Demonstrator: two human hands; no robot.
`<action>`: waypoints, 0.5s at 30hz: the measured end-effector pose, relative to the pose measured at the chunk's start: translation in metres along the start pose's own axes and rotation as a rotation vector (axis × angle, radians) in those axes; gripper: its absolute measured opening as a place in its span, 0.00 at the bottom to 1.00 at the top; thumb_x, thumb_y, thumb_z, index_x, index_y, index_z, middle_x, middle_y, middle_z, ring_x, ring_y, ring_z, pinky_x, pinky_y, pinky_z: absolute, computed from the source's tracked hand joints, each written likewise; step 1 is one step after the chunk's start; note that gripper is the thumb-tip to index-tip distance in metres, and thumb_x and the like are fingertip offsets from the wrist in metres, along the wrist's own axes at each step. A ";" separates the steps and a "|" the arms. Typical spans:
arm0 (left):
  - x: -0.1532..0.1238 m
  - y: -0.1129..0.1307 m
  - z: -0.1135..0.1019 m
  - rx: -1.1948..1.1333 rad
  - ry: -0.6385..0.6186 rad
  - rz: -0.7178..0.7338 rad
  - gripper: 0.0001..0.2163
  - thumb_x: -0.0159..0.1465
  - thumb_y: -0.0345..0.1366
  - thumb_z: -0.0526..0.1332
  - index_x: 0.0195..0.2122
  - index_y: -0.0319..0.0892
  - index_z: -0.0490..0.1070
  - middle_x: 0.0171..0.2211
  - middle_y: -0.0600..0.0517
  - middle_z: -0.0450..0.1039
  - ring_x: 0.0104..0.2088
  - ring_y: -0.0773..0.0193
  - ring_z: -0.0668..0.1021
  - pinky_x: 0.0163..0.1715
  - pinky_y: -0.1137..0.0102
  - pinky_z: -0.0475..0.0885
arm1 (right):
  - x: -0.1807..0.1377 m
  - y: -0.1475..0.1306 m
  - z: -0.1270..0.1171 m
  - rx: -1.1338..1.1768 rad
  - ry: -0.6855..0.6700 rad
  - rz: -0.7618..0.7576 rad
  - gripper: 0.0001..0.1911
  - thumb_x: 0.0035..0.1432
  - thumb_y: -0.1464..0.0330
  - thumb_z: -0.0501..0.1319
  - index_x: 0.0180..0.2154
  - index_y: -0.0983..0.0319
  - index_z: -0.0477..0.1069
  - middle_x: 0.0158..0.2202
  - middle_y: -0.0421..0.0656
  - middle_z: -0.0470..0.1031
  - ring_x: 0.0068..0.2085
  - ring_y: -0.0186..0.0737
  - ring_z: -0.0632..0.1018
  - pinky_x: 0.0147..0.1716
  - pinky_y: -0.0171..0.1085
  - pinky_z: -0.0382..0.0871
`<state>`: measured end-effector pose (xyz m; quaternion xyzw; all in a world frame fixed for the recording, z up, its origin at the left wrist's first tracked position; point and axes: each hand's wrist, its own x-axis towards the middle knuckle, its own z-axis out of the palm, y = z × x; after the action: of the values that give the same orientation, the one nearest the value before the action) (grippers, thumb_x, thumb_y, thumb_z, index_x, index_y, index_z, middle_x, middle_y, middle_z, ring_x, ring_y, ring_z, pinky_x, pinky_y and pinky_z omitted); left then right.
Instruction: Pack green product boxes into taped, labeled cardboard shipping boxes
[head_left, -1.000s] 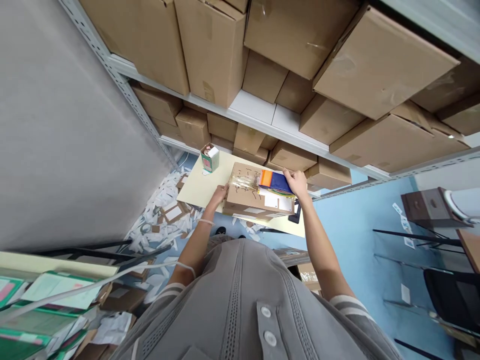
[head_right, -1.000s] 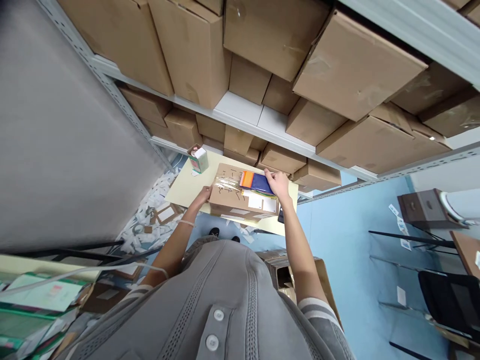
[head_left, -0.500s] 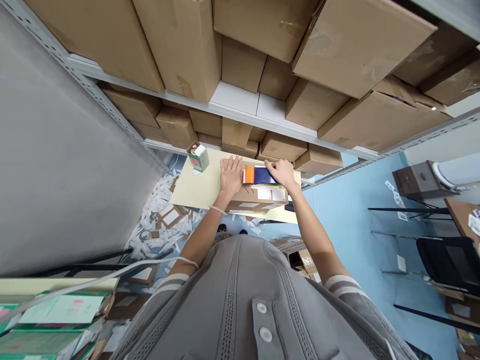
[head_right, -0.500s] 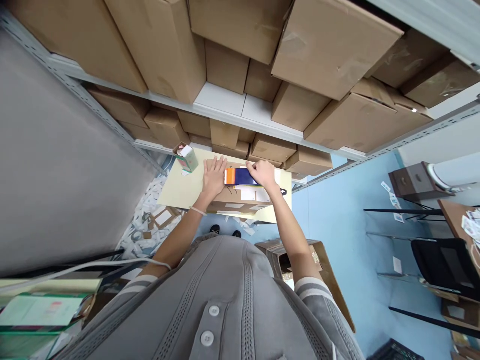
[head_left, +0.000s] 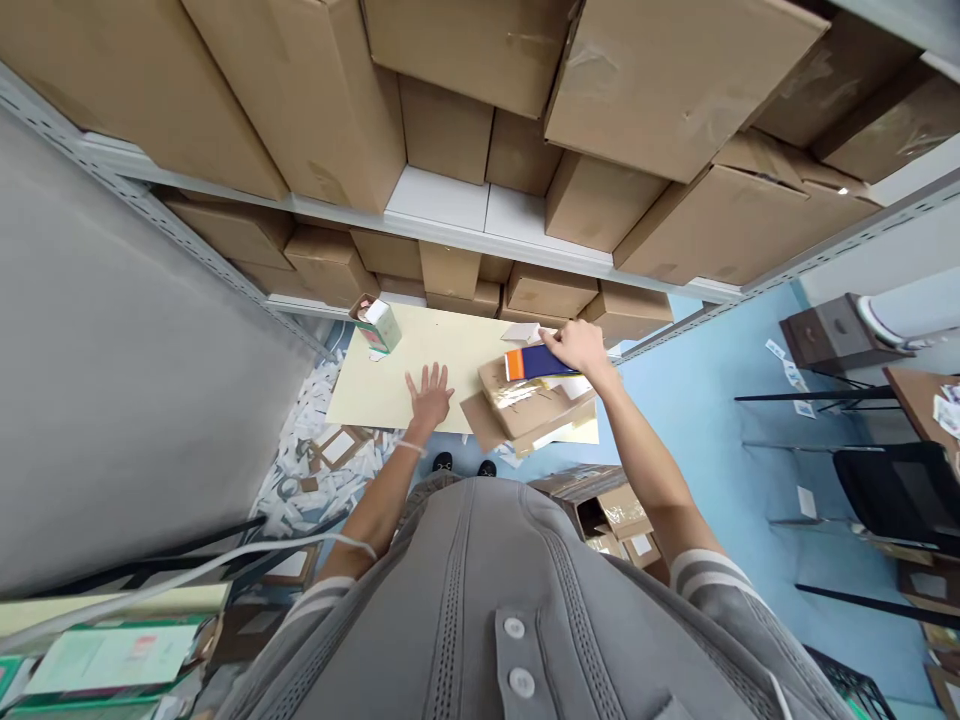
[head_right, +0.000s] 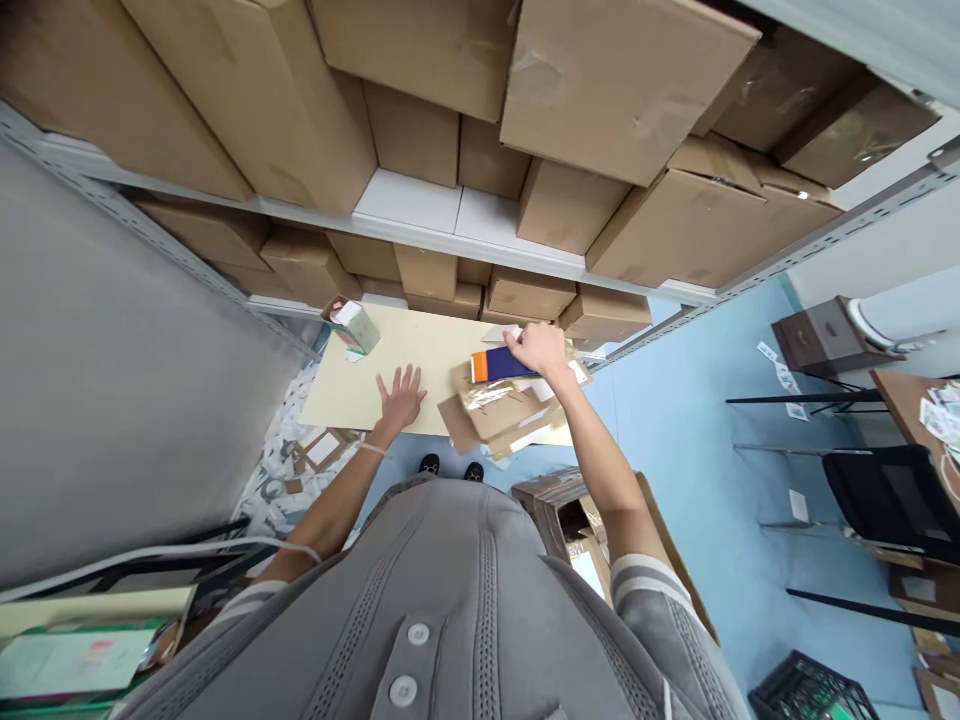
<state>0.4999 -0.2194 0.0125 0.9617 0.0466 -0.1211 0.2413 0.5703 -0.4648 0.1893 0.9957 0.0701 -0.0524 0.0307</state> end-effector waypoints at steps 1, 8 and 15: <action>-0.002 -0.003 0.006 -0.037 0.013 -0.063 0.28 0.70 0.41 0.42 0.71 0.41 0.46 0.71 0.45 0.43 0.71 0.50 0.45 0.64 0.40 0.29 | 0.002 0.007 0.007 0.045 -0.004 0.037 0.32 0.65 0.51 0.47 0.27 0.65 0.79 0.28 0.54 0.79 0.35 0.46 0.79 0.32 0.36 0.60; -0.003 0.013 0.027 -0.476 -0.134 -0.228 0.30 0.70 0.50 0.40 0.71 0.43 0.46 0.71 0.46 0.43 0.70 0.57 0.50 0.68 0.54 0.46 | 0.011 0.015 0.044 0.437 0.023 0.257 0.30 0.64 0.52 0.49 0.20 0.63 0.73 0.22 0.46 0.75 0.28 0.40 0.75 0.27 0.33 0.58; -0.019 0.022 0.005 -0.928 -0.213 -0.229 0.30 0.69 0.56 0.35 0.68 0.52 0.54 0.64 0.48 0.65 0.61 0.54 0.70 0.52 0.58 0.73 | 0.003 -0.046 0.039 0.592 -0.016 0.289 0.32 0.65 0.50 0.47 0.20 0.62 0.73 0.21 0.44 0.73 0.26 0.38 0.74 0.26 0.32 0.58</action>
<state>0.4842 -0.2414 0.0229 0.7238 0.1764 -0.2109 0.6329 0.5628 -0.4217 0.1477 0.9606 -0.0902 -0.0735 -0.2525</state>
